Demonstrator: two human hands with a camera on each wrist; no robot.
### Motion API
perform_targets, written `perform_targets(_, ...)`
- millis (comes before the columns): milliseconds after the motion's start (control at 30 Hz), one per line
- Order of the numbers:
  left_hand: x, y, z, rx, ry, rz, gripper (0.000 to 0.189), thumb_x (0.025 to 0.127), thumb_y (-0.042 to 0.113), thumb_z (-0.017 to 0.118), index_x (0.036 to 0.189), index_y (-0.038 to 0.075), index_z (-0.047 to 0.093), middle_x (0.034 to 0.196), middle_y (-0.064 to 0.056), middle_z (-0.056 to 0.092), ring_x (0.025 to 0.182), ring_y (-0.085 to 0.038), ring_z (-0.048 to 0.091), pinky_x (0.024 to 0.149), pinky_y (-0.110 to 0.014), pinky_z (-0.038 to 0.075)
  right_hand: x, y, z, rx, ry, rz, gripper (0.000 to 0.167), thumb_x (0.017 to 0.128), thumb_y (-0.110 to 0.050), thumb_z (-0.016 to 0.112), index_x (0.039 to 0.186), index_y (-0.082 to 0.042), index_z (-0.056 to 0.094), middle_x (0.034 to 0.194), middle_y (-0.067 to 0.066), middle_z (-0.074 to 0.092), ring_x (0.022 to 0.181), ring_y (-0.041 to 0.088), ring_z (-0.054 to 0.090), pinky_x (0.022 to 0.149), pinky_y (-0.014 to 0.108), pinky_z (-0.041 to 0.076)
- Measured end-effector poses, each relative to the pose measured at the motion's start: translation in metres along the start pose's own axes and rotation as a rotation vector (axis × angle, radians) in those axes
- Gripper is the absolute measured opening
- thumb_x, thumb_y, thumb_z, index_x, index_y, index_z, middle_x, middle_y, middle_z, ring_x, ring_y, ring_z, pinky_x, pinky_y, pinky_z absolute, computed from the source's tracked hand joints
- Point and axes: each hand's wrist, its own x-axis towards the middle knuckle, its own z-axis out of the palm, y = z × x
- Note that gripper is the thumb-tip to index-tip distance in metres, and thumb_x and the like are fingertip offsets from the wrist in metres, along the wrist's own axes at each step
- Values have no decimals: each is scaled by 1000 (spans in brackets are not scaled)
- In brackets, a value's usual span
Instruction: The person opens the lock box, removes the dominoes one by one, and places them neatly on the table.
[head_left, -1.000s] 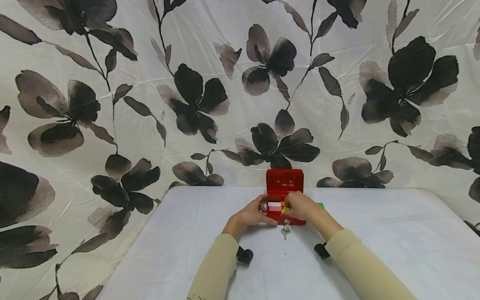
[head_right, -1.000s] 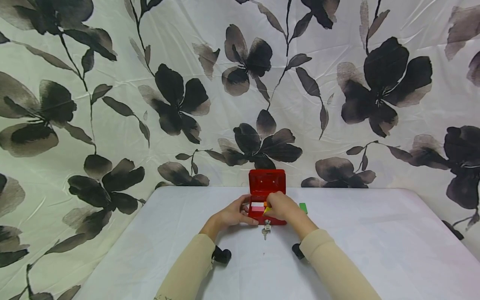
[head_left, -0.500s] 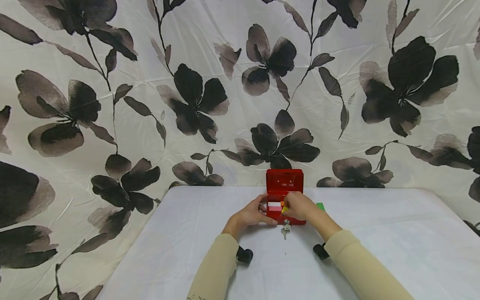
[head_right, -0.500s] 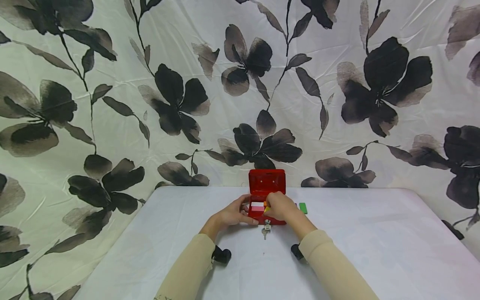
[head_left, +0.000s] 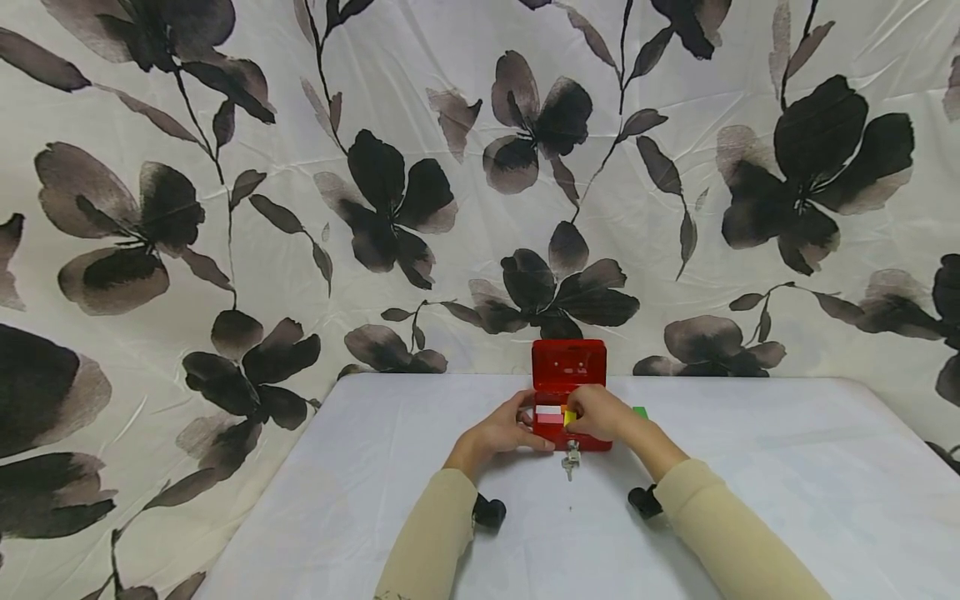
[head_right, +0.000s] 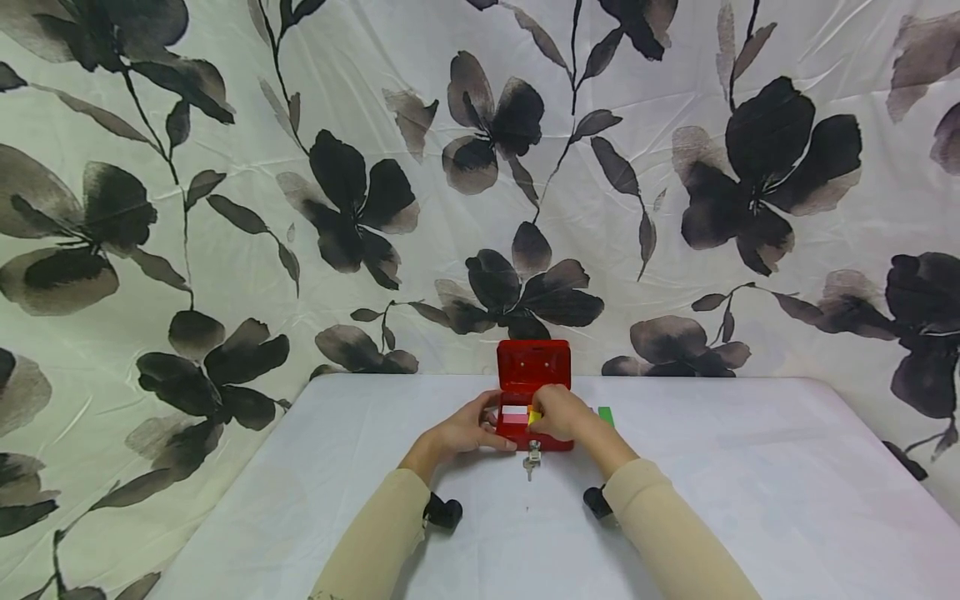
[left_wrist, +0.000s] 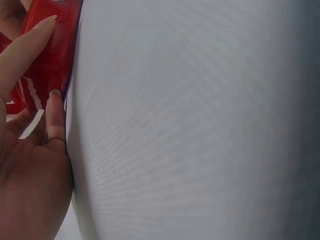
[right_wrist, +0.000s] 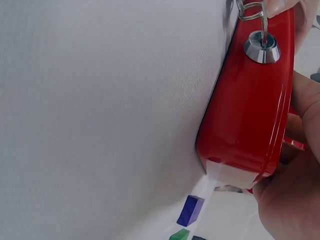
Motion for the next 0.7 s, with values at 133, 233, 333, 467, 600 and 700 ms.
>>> perform_targets(133, 0, 1, 0, 2, 2, -4, 96, 77, 23, 92, 156, 21, 38, 133, -2, 56, 114, -24, 51, 103, -46, 50, -1, 5, -2, 23, 9, -43, 25, 86, -15, 83, 103, 1, 72, 88, 4, 64, 85, 19, 53, 80, 35, 53)
perform_targets(233, 0, 1, 0, 12, 3, -6, 97, 76, 24, 92, 156, 21, 38, 135, -1, 55, 114, -23, 51, 103, -46, 50, -2, 8, -3, 53, 17, -69, 25, 86, -15, 83, 102, 1, 73, 89, 5, 62, 87, 20, 52, 77, 33, 51)
perform_targets(333, -1, 1, 1, 20, 3, -5, 98, 76, 25, 93, 156, 22, 37, 136, 0, 55, 114, -23, 51, 102, -47, 51, -2, 13, -4, 78, 32, -88, 26, 87, -17, 83, 102, 1, 73, 91, 6, 61, 89, 22, 53, 75, 31, 49)
perform_targets(467, -1, 1, 0, 26, 3, -3, 97, 76, 25, 92, 156, 23, 37, 138, 1, 54, 114, -23, 51, 101, -45, 51, -4, 15, -5, 115, 40, -74, 30, 88, -19, 82, 108, 1, 72, 94, 7, 63, 89, 23, 54, 76, 32, 50)
perform_targets(600, 0, 2, 0, 33, 6, -3, 96, 76, 25, 92, 155, 25, 38, 137, 1, 55, 113, -23, 52, 100, -44, 52, -6, 14, -7, 153, 33, -65, 32, 89, -18, 81, 113, 1, 70, 92, 4, 65, 86, 20, 55, 76, 32, 52)
perform_targets(700, 1, 2, 0, 35, 6, -1, 97, 75, 25, 93, 155, 25, 38, 137, 1, 55, 112, -23, 52, 100, -44, 52, -8, 14, -8, 180, 38, -73, 30, 90, -17, 80, 113, 0, 70, 91, 2, 65, 84, 19, 55, 75, 32, 52)
